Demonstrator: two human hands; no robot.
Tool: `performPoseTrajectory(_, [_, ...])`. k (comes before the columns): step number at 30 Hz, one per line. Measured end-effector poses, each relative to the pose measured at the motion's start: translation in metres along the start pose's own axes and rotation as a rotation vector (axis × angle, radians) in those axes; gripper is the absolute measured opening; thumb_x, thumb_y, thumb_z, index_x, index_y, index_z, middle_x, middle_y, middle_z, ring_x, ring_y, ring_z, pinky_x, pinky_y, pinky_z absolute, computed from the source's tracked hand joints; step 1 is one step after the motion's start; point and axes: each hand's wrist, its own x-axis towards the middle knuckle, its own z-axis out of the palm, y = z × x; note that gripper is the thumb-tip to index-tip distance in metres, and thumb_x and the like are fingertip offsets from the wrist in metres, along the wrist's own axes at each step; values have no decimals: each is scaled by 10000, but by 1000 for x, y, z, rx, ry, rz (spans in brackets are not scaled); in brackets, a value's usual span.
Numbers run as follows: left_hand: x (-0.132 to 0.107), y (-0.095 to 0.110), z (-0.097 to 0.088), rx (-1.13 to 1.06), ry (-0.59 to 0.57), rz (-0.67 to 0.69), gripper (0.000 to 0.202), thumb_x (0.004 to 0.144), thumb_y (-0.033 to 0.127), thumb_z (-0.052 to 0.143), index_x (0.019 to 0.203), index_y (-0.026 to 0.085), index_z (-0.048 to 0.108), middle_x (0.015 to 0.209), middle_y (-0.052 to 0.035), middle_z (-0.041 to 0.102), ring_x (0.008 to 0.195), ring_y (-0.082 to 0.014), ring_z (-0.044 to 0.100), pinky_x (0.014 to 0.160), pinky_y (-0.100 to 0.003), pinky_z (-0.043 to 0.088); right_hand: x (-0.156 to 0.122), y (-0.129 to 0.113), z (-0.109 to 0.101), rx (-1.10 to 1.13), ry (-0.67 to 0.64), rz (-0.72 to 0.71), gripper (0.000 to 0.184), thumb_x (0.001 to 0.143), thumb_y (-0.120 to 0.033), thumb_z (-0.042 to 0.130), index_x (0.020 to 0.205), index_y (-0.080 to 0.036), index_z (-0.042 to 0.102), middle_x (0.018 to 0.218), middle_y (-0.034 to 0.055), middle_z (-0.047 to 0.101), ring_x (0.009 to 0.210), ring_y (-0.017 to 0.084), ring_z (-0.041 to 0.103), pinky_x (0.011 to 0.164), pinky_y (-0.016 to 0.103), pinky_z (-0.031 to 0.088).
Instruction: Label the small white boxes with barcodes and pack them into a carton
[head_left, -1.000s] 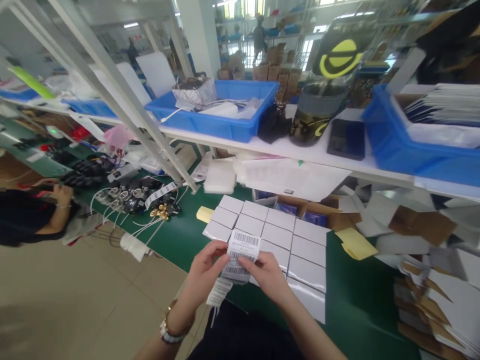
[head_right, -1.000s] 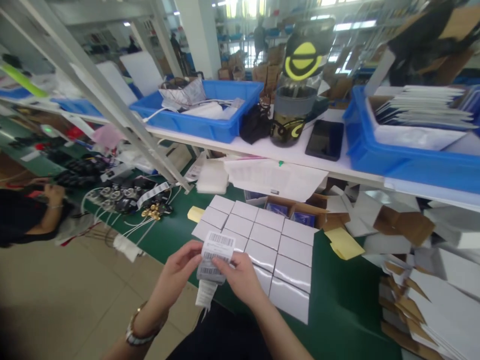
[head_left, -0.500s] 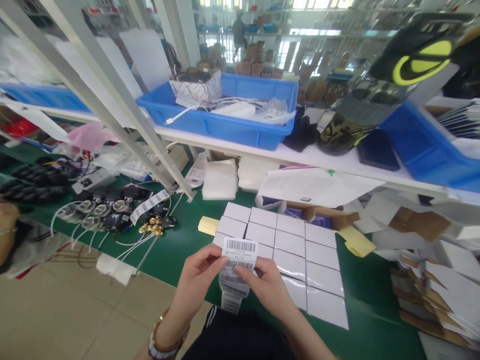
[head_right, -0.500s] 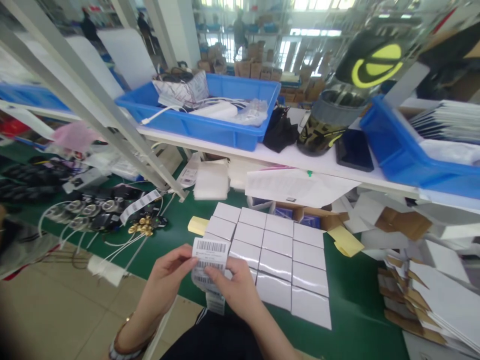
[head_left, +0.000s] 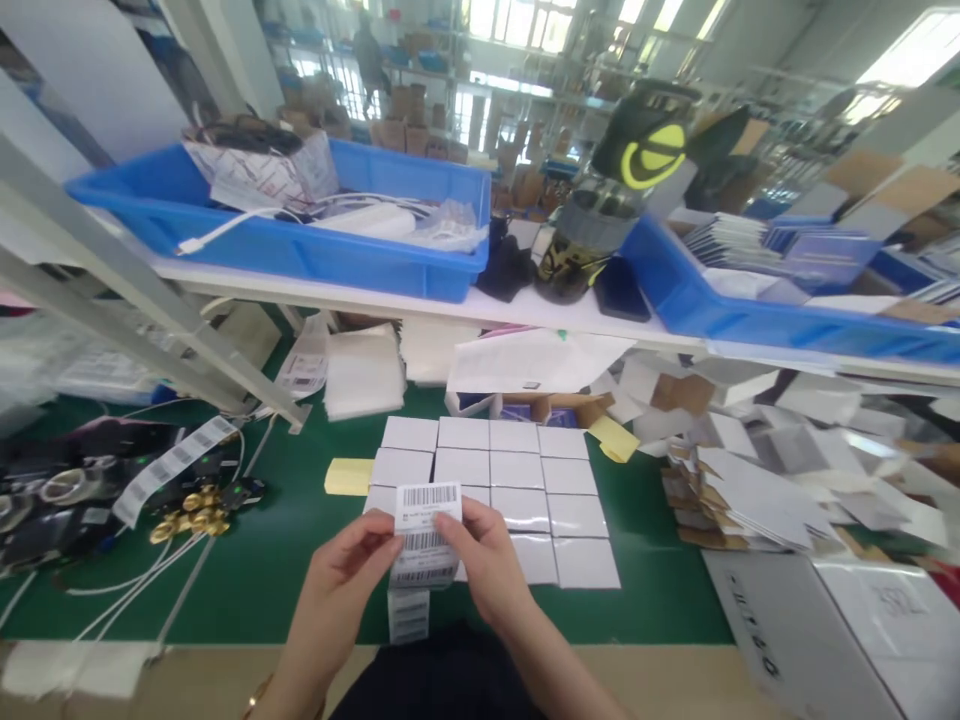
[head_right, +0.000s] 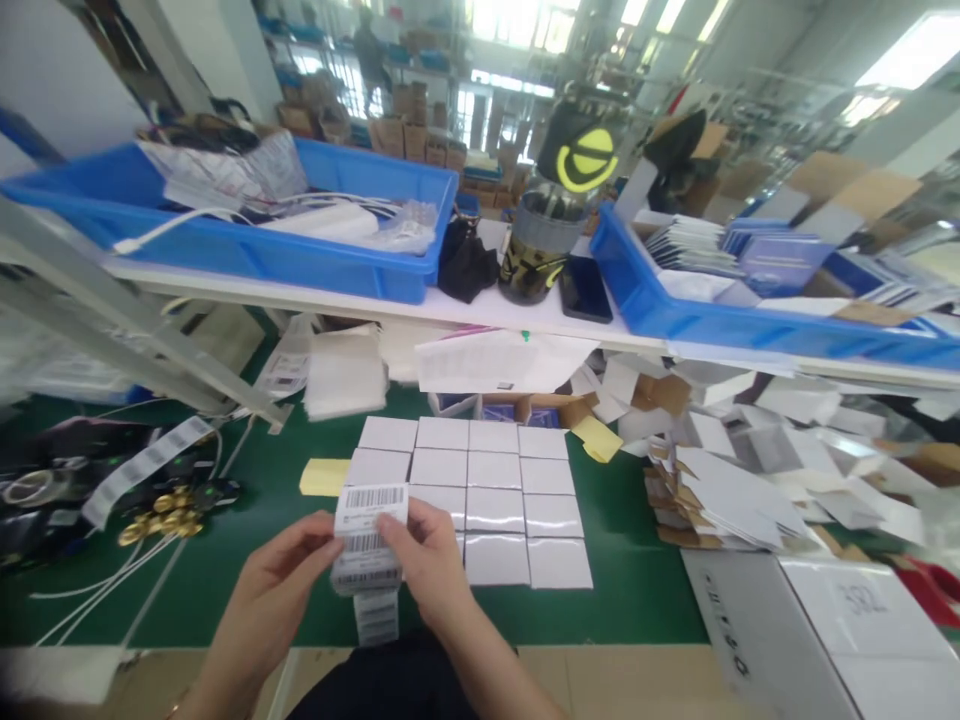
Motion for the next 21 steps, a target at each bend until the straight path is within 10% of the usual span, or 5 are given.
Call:
performPoseTrajectory(10, [10,-1,34,-59,-15,-38,230,680,356,839,717,167,714,790,-25,636,757,-148,572,678,-207,501,-5,-7,-21,446,123,252,313,538,-342,920,756,-166,781,703,40,741,647,163,656,670,253,521])
performPoseTrajectory(21, [22,-38,73,-217,105,-406,328,591,403,881,674,166,671,763,-22,656,687,-155,593,637,-248,515,7,19,-59,631,78,353,300,575,-344,910,776,-166,777,729,53,751,650,168,661,713,291,528])
